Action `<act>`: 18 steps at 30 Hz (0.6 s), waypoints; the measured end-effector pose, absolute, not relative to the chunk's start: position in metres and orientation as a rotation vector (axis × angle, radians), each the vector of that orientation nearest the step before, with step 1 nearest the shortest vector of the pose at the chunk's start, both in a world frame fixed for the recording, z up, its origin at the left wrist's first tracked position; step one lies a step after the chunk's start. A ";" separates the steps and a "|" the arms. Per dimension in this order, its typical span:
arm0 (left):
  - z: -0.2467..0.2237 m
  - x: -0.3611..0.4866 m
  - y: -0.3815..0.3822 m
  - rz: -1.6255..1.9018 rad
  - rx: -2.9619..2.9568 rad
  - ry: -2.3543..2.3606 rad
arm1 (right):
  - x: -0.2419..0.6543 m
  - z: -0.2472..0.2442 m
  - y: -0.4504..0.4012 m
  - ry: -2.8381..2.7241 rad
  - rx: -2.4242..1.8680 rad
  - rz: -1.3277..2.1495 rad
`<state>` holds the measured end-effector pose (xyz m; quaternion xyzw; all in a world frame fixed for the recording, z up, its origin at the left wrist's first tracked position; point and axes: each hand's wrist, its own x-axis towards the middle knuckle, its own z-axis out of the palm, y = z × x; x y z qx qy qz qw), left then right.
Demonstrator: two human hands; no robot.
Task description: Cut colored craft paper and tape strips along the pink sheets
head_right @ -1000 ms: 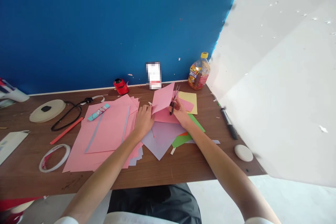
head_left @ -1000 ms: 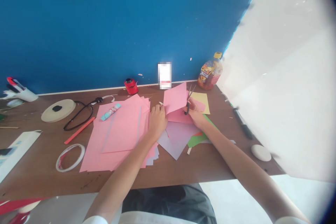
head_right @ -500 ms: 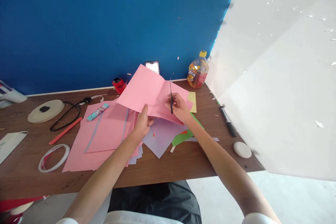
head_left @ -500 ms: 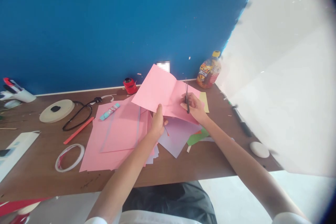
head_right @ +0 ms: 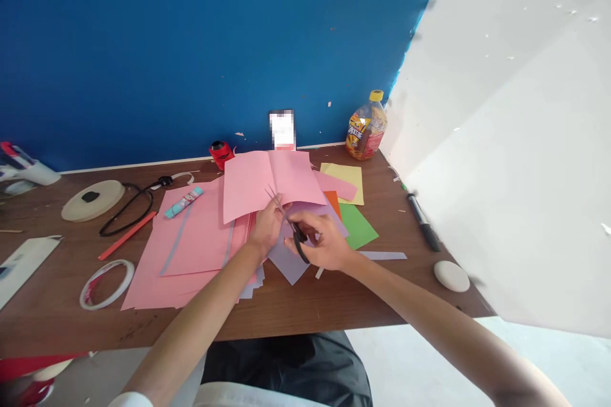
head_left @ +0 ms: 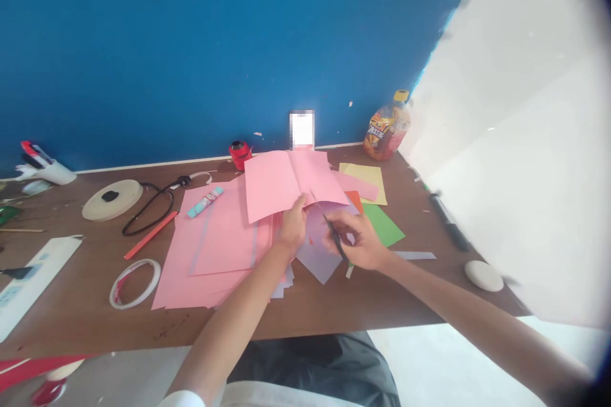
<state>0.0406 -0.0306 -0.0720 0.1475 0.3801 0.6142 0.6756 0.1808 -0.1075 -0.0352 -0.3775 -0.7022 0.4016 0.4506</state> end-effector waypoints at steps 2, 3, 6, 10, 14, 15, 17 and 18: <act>-0.070 0.041 -0.028 1.421 0.351 0.830 | 0.176 -0.050 -0.110 -1.594 -0.983 1.359; -0.069 0.040 -0.026 1.435 0.349 0.811 | 0.175 -0.055 -0.110 -1.510 -1.001 1.488; -0.068 0.036 -0.023 1.435 0.304 0.767 | 0.177 -0.057 -0.105 -1.414 -1.047 1.792; -0.069 0.031 -0.021 1.362 0.268 0.725 | 0.186 -0.046 -0.101 -1.376 -1.098 1.845; -0.067 0.033 -0.023 1.349 0.320 0.666 | 0.189 -0.042 -0.103 -1.366 -1.213 1.814; -0.066 0.034 -0.023 1.348 0.332 0.645 | 0.188 -0.043 -0.104 -1.379 -1.239 1.820; -0.065 0.037 -0.025 1.355 0.348 0.613 | 0.187 -0.045 -0.105 -1.408 -1.275 1.819; -0.064 0.039 -0.027 1.361 0.360 0.608 | 0.186 -0.045 -0.106 -1.413 -1.286 1.806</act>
